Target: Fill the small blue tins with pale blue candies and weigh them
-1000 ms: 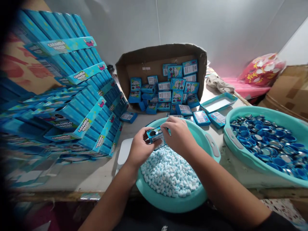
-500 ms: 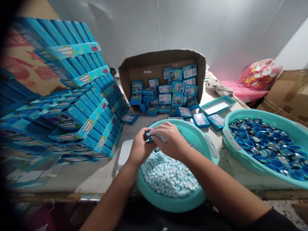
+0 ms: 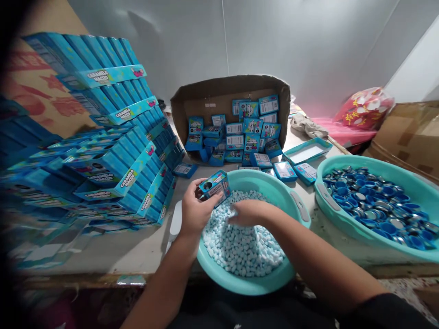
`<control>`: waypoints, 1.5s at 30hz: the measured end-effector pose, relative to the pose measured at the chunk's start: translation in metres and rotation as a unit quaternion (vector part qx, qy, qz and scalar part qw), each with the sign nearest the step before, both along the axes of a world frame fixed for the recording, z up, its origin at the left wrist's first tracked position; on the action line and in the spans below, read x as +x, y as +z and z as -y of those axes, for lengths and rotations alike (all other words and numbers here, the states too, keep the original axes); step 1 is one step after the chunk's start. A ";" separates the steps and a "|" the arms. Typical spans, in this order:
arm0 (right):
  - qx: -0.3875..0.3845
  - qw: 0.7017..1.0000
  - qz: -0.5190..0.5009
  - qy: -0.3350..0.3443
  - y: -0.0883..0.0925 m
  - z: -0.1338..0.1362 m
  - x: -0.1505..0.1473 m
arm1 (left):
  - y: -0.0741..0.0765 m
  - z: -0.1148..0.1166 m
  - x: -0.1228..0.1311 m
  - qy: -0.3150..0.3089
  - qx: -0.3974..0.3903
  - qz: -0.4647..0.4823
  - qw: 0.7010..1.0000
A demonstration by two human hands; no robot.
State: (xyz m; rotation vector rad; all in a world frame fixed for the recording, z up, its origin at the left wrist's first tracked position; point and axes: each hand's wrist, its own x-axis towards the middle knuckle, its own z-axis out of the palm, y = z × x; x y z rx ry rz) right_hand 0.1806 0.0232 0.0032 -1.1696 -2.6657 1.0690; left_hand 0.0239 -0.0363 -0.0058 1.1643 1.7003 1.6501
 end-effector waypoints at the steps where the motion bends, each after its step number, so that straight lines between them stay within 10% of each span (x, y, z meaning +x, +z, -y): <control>1: -0.019 0.998 0.041 0.046 0.003 0.005 0.000 | 0.000 0.000 0.000 -0.001 0.006 0.004 1.000; 8: -0.044 0.965 0.170 0.195 0.012 0.020 -0.009 | -0.003 -0.001 0.001 -0.025 0.013 0.029 0.999; 22: -0.046 0.993 -0.055 0.089 0.033 -0.005 0.016 | -0.009 -0.004 -0.002 -0.088 -0.069 -0.060 0.992; 27: -0.188 0.952 -0.239 0.040 0.036 -0.009 0.021 | -0.004 -0.003 -0.001 -0.131 -0.113 -0.095 0.980; 37: -0.080 0.934 -0.338 -0.091 0.034 -0.007 0.014 | 0.004 0.001 0.004 -0.258 -0.127 -0.145 0.947; 45: -0.163 0.854 -0.453 -0.199 0.026 0.000 -0.002 | -0.002 0.003 0.008 -0.278 -0.118 -0.129 0.945</control>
